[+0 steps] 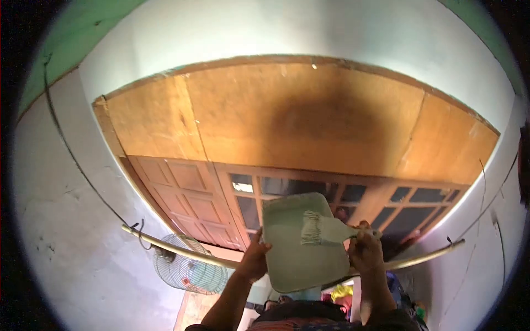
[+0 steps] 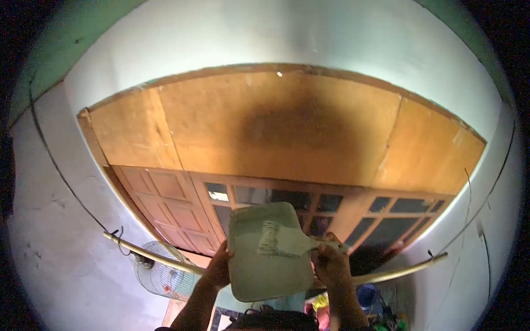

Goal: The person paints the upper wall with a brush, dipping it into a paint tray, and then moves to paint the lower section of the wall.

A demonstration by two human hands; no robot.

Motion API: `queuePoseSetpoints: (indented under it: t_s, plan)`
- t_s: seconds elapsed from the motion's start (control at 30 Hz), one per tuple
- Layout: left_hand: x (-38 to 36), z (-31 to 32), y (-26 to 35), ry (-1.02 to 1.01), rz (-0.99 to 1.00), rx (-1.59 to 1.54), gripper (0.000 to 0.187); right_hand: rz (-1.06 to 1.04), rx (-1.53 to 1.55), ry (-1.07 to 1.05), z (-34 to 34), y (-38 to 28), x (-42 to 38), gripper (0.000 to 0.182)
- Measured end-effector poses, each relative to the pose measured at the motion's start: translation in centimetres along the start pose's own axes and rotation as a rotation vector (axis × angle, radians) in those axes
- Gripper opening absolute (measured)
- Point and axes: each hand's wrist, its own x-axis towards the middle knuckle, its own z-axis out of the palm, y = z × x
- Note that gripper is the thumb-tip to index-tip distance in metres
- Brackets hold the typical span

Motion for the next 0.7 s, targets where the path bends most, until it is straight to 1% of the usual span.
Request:
queuePoseSetpoints:
  t_s: [0.03,0.07,0.1,0.17,0.2,0.23,0.27,0.3,0.33,0.4,0.43,0.5,0.53,0.6,0.63,0.7]
  plan:
    - [0.0,0.2,0.3,0.002,0.035,0.009,0.097,0.106,0.587,-0.005,0.3,-2.2,-0.1,0.014]
    - [-0.1,0.4,0.4,0.004,-0.008,0.024,0.097,0.228,1.168,-0.029,0.5,-4.2,-0.2,0.015]
    - [-0.1,0.4,0.5,0.006,-0.053,0.036,0.097,0.212,1.172,-0.058,0.6,-5.5,-0.2,0.015]
    - [0.2,-0.1,0.1,-0.005,-0.026,0.025,0.097,0.314,1.1,0.12,0.7,-7.1,-0.2,0.016]
    - [0.5,-0.6,-0.3,-0.019,-0.03,0.015,0.097,0.3,1.101,0.1,0.7,-6.3,-0.1,0.016]
    - [1.3,-1.7,-1.1,-0.062,-0.005,0.0,0.098,0.259,1.045,0.088,0.4,-4.9,-0.3,0.015]
    - [1.4,-1.5,-1.0,-0.064,0.012,-0.001,0.098,0.217,0.987,0.079,0.3,-4.7,-0.1,0.015]
    - [1.2,-1.1,-0.8,-0.06,0.002,-0.009,0.099,0.213,0.887,0.177,0.8,-5.3,-0.1,0.014]
    - [1.1,-0.9,-0.7,-0.054,-0.011,-0.019,0.1,0.206,0.885,0.168,0.8,-5.2,0.1,0.014]
    - [1.0,-0.7,-0.6,-0.045,-0.01,-0.006,0.1,0.235,0.768,0.202,0.7,-4.7,0.1,0.017]
    - [1.0,-0.6,-0.6,-0.036,-0.019,0.011,0.1,0.232,0.764,0.195,0.7,-4.2,0.1,0.017]
    - [1.3,-1.1,-0.7,-0.023,-0.022,0.002,0.099,0.19,0.782,0.197,1.0,-3.6,0.3,0.024]
    - [1.4,-1.2,-0.8,-0.011,-0.03,-0.004,0.099,0.191,0.78,0.19,1.0,-3.7,0.3,0.024]
    - [1.0,-0.6,-0.5,0.0,-0.019,-0.033,0.097,0.17,0.737,0.225,1.0,-5.0,0.2,0.03]
    - [0.8,-0.2,-0.4,0.008,-0.014,-0.057,0.096,0.174,0.737,0.214,1.0,-4.9,0.2,0.03]
    - [0.5,0.2,0.0,0.013,-0.015,-0.046,0.096,0.132,0.641,0.259,0.9,-4.7,0.2,0.03]
